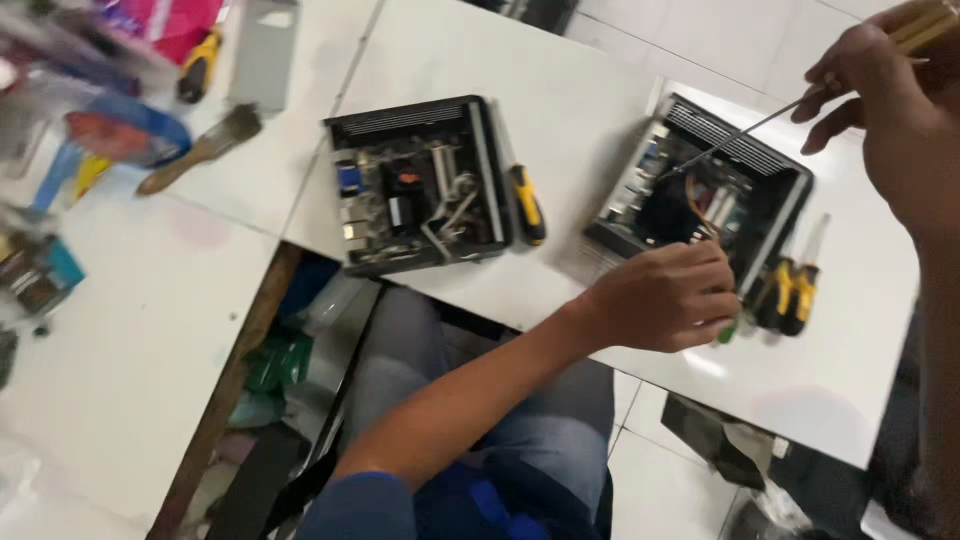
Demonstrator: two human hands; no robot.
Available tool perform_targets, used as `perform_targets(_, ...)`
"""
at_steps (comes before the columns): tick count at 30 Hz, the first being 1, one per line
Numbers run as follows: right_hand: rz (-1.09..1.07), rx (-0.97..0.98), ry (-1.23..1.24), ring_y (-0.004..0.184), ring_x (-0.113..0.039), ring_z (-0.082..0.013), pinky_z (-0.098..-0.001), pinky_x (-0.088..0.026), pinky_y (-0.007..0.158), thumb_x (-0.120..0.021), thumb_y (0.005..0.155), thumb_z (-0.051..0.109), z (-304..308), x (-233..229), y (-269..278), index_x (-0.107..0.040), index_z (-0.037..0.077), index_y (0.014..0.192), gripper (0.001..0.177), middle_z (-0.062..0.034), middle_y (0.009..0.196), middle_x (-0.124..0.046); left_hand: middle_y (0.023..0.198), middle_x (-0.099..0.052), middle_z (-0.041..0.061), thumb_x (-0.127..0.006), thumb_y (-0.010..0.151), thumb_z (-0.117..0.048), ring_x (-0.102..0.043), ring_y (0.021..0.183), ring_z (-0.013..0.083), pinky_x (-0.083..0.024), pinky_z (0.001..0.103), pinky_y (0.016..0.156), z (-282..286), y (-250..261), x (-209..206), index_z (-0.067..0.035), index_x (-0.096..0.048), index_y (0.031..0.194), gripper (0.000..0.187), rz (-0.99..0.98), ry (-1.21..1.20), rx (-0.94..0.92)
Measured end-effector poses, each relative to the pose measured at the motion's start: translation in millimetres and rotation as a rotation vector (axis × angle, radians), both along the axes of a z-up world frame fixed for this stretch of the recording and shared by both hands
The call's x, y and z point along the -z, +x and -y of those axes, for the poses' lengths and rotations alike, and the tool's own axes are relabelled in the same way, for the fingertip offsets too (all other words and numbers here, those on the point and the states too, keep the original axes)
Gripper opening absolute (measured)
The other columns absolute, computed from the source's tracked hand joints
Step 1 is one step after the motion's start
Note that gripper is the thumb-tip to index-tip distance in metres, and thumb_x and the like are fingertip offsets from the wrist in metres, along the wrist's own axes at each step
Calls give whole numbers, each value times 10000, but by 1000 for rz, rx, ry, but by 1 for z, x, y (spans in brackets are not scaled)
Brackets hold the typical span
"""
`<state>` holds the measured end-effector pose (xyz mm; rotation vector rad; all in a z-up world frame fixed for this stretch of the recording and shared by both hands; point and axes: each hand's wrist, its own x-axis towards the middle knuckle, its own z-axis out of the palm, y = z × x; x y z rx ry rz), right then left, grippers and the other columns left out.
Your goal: The person uses a screwdriver to remove screws from a computer case and motherboard. They disconnect cables, remove a small circuit board, and place it on the table. The person continues to unscrew and adjust components inside the case.
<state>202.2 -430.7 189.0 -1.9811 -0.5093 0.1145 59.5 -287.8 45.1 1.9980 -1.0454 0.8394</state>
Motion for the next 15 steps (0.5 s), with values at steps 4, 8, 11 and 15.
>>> perform_targets(4,106,-226,26,1061,-678,-280,-363,-657,792,-476,1420,125,-102,-11,-15,-497,-36,1336,183,-221,1245,-605,953,-701,91,-766,975,-49,-683,948,266,-615,412,843,-147,-41,-28,-82,-688,1003,89,-48,-40,-175)
perform_targets(8,465,-329,-342,808,-691,-252,-363,-535,676,-596,1459,20,-187,-29,-39,-767,-140,1273,299,-223,1051,-753,1044,-689,128,-756,945,-211,-634,1054,333,-599,463,865,-277,-37,-21,-96,-727,1095,192,-170,-78,-635)
perform_targets(11,436,-336,-465,727,-722,-200,-302,-562,727,-657,1344,27,-236,-34,-52,-801,-99,1190,246,-158,910,-759,1299,-659,104,-774,941,-342,-551,1276,396,-560,589,928,-339,-21,4,-188,-765,1216,316,-356,121,-832)
perform_targets(15,524,-326,-641,848,-769,-142,-332,-475,1077,-667,1242,129,-255,-12,-44,-826,47,1072,247,-5,868,-774,1451,-652,142,-865,886,-424,-499,1418,421,-487,719,1048,-348,-2,22,-232,-800,1225,395,-366,392,-767)
